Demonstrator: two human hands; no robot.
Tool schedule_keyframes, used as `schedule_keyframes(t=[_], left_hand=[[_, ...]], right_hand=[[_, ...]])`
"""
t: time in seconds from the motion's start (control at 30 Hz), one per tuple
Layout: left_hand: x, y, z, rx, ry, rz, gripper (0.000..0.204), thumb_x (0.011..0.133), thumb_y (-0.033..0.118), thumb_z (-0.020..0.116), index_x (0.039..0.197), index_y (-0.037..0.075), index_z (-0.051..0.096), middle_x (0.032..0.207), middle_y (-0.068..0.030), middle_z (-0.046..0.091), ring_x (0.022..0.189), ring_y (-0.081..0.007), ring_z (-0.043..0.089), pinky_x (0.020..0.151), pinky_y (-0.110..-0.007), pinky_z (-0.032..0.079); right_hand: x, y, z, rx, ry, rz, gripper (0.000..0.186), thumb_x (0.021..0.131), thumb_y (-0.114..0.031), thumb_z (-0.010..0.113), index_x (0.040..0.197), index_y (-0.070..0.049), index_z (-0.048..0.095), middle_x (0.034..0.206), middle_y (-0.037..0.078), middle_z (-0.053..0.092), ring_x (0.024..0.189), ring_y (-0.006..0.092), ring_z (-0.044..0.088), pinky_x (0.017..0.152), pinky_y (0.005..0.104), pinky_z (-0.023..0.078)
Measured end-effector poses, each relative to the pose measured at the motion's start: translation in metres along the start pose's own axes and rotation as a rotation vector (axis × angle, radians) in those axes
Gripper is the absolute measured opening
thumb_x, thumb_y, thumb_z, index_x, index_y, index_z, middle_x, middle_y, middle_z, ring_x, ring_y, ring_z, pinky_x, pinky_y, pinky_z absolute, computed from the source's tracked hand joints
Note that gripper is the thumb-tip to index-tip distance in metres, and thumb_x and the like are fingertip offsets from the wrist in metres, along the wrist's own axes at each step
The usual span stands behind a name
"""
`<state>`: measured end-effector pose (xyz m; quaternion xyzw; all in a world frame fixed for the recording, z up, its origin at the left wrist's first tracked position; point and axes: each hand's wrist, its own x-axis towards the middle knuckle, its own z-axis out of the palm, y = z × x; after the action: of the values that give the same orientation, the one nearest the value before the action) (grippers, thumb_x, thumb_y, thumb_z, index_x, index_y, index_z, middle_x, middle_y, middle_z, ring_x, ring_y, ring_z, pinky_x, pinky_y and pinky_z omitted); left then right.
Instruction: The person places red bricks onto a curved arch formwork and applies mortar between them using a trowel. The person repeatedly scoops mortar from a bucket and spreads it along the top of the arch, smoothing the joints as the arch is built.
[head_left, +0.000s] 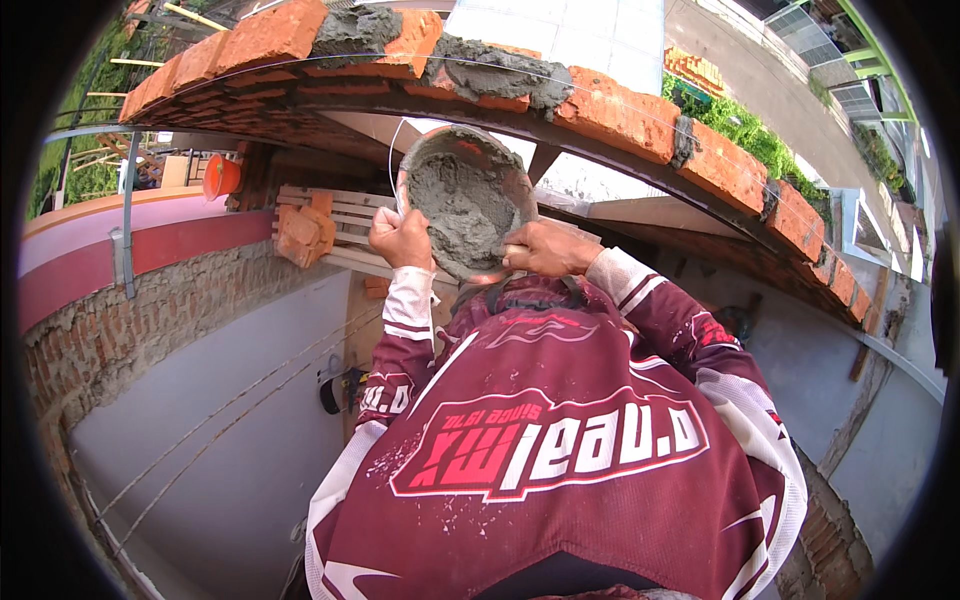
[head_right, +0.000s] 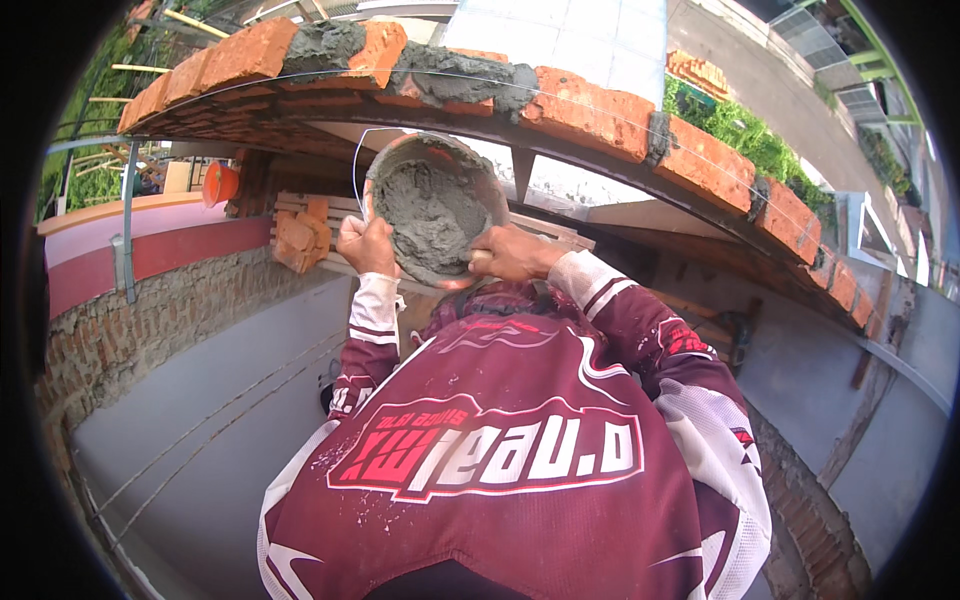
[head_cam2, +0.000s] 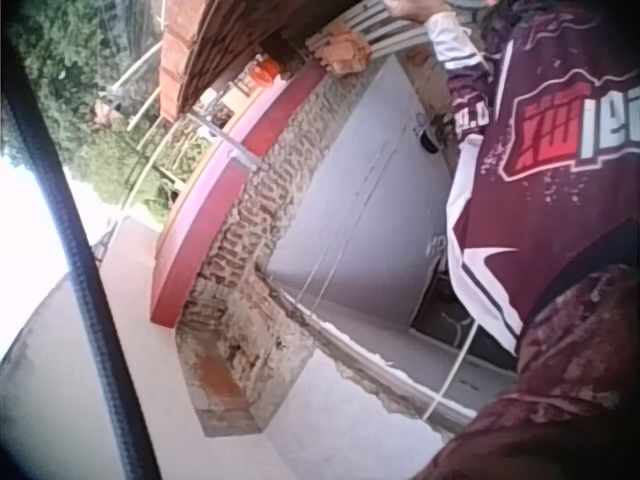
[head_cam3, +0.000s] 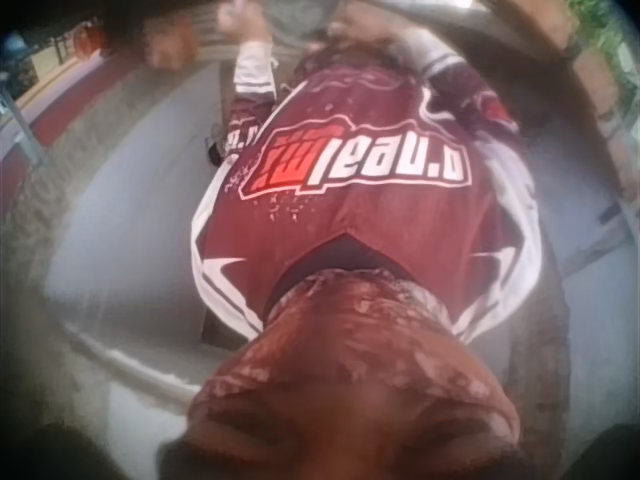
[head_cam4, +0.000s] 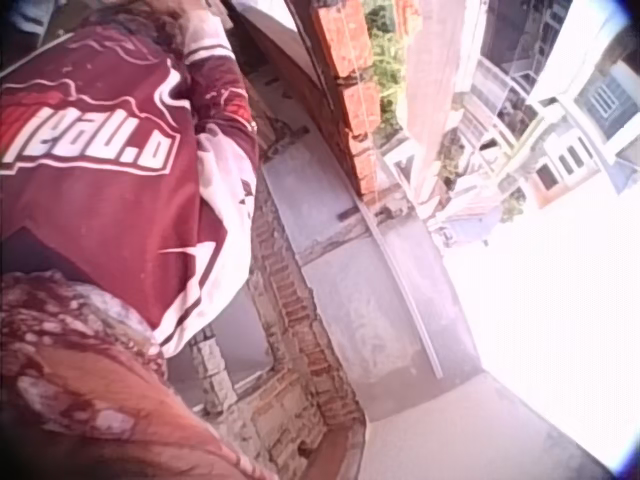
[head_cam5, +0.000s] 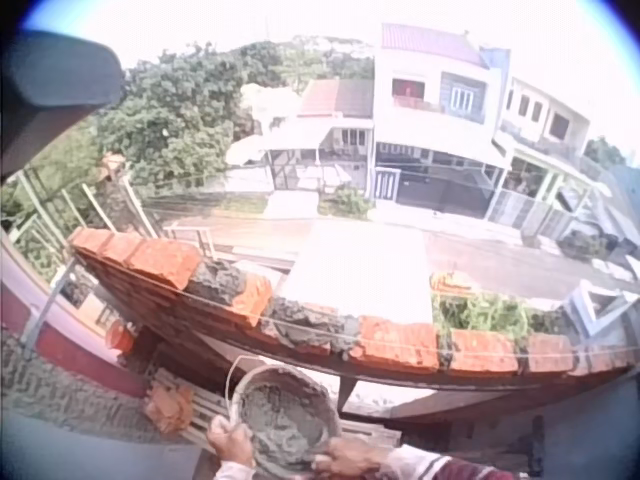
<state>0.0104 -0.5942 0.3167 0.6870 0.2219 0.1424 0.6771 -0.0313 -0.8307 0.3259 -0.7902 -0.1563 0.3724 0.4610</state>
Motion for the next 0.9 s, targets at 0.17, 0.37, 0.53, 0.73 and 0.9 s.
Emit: schedule_keyframes(t=[0.17,0.37,0.53,0.73,0.9], left_hand=[[-0.001,-0.004,0.008,-0.045,0.059,-0.109,0.026,0.070,-0.007,0.060,0.065,0.009,0.040,0.063,-0.0028,0.053,0.052,-0.0100,0.042,0.051,-0.028,0.034],[-0.003,-0.013,0.018,-0.208,0.155,-0.064,0.029,0.068,-0.010,0.058,0.065,0.009,0.035,0.069,-0.0080,0.059,0.057,-0.0143,0.050,0.053,-0.030,0.039],[-0.006,-0.015,0.002,0.000,0.180,-0.184,0.029,0.067,-0.008,0.060,0.065,0.007,0.035,0.064,-0.0059,0.054,0.053,-0.0142,0.046,0.052,-0.032,0.038],[-0.006,-0.023,-0.012,0.119,0.214,-0.177,0.028,0.066,-0.007,0.060,0.066,0.007,0.035,0.068,-0.0052,0.050,0.057,-0.0153,0.045,0.054,-0.033,0.039],[-0.002,-0.032,-0.023,0.056,0.240,-0.181,0.031,0.065,-0.007,0.060,0.066,0.007,0.033,0.067,-0.0045,0.048,0.056,-0.0148,0.043,0.054,-0.034,0.038]], right_hand=[[-0.024,-0.013,-0.039,0.068,-0.017,0.096,0.028,0.094,-0.027,0.064,0.093,0.000,0.069,0.077,0.012,0.068,0.069,0.0215,0.067,0.066,0.0398,0.054],[-0.071,-0.037,-0.106,0.051,0.186,0.099,0.032,0.096,-0.027,0.061,0.098,0.004,0.071,0.072,0.006,0.061,0.062,0.0137,0.059,0.057,0.0329,0.050],[-0.089,-0.036,-0.144,-0.295,0.643,0.049,0.036,0.095,-0.030,0.053,0.103,0.001,0.071,0.086,0.022,0.071,0.078,0.0377,0.069,0.073,0.0467,0.053],[-0.087,0.004,-0.145,-0.891,0.936,0.173,0.023,0.094,-0.023,0.060,0.112,-0.013,0.071,0.086,0.011,0.069,0.077,0.0307,0.069,0.069,0.0448,0.055],[-0.111,0.028,-0.126,-0.821,1.158,0.110,0.023,0.090,-0.019,0.069,0.113,-0.015,0.072,0.090,0.008,0.068,0.081,0.0293,0.069,0.071,0.0421,0.055]])
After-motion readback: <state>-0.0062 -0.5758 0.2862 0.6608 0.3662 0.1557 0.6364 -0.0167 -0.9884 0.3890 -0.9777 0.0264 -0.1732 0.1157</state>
